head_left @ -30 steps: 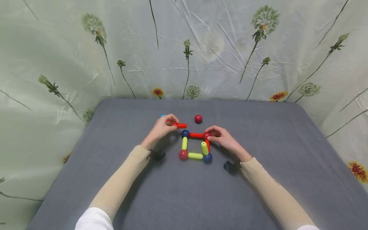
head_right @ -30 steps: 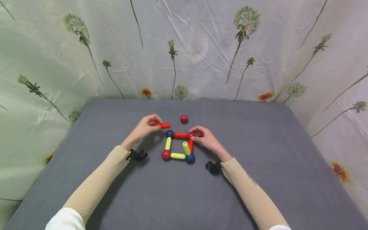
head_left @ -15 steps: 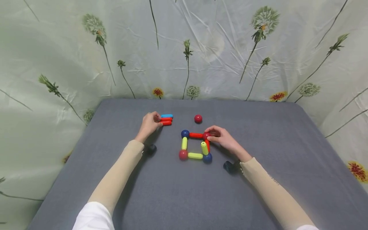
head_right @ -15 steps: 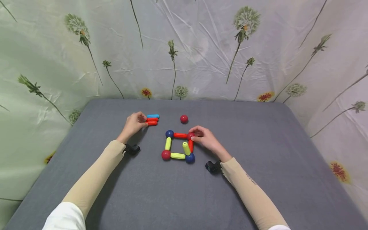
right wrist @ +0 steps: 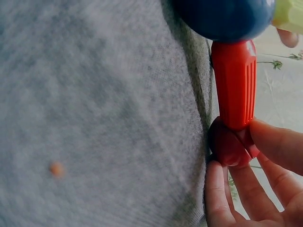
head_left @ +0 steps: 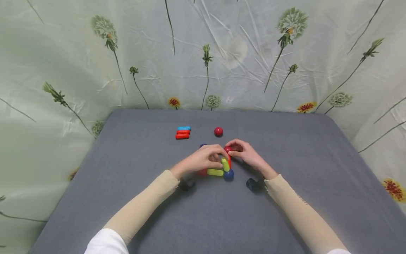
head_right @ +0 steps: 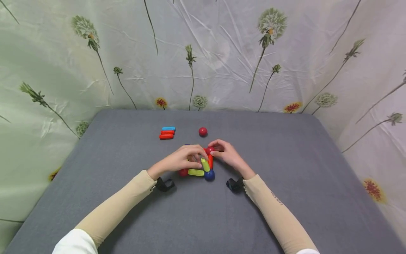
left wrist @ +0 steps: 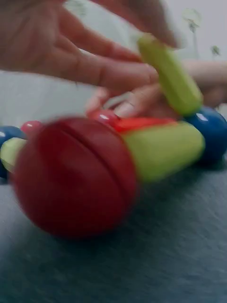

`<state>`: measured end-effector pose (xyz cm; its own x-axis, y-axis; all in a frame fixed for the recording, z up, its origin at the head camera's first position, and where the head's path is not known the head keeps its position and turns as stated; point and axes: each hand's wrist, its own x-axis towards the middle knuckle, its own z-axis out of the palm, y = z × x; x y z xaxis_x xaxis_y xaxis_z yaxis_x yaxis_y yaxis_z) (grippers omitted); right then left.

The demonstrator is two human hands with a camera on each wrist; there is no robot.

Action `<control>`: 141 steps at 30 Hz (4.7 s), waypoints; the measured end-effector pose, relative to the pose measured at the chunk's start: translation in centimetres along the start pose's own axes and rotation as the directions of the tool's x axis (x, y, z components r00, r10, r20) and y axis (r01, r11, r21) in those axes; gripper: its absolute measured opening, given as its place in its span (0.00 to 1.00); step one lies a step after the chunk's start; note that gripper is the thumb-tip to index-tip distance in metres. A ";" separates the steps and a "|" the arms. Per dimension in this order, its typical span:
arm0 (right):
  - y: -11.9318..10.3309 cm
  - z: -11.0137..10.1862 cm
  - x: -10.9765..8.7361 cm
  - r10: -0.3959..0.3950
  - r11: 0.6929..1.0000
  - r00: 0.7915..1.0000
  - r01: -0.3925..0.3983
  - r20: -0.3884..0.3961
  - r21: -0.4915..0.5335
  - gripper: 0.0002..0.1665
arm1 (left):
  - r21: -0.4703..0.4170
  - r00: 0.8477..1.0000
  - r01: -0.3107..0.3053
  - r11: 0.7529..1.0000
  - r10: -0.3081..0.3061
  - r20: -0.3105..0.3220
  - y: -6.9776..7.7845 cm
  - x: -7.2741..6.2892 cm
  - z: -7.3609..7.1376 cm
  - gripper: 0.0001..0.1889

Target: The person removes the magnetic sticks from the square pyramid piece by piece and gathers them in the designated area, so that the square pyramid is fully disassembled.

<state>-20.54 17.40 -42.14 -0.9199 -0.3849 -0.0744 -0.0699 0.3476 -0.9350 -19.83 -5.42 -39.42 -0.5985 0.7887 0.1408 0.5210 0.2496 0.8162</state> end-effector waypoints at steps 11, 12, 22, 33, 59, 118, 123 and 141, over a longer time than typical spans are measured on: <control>-0.1 0.2 0.1 0.008 1.000 1.000 -0.008 -0.011 -0.002 0.17 | 0.013 0.968 0.121 0.993 -0.116 -0.224 -0.8 -0.9 0.4 0.09; -0.1 0.2 0.0 0.009 1.000 1.000 -0.009 -0.014 -0.003 0.17 | -0.002 0.962 0.127 0.992 -0.124 -0.242 -0.8 -1.1 0.3 0.09; -0.1 0.2 0.1 0.040 0.999 0.999 -0.040 -0.018 -0.024 0.17 | -0.007 0.768 0.361 0.932 -0.302 -0.565 -3.3 -4.0 -3.9 0.08; 0.0 -0.1 0.0 0.040 0.999 0.999 -0.040 0.000 -0.030 0.17 | 0.054 0.646 0.588 0.807 -0.429 -0.631 -6.9 -4.8 -7.1 0.09; 0.1 -1.0 -0.3 0.044 0.999 0.997 -0.044 0.062 0.001 0.19 | 0.178 0.901 0.372 0.911 -0.309 -0.304 -4.3 2.2 -3.5 0.10; 0.4 -0.9 -0.5 0.015 1.000 0.998 -0.016 0.053 0.020 0.19 | 0.384 0.780 0.534 0.753 -0.263 -0.567 -4.9 -5.1 -6.0 0.08; 0.4 -1.0 -0.6 0.010 1.000 0.998 -0.012 0.054 0.022 0.19 | 0.371 0.866 0.407 0.834 -0.224 -0.447 -3.5 -4.2 -4.7 0.11; 0.3 -0.9 -0.6 0.023 0.999 0.998 -0.025 0.056 0.026 0.18 | 0.040 0.902 0.315 0.948 -0.286 -0.323 -3.5 -4.2 -3.1 0.07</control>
<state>-20.37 18.47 -42.10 -0.8982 -0.4242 -0.1155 -0.0369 0.3345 -0.9417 -21.04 -11.37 -41.13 -0.8854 0.4587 0.0746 0.3301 0.5077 0.7958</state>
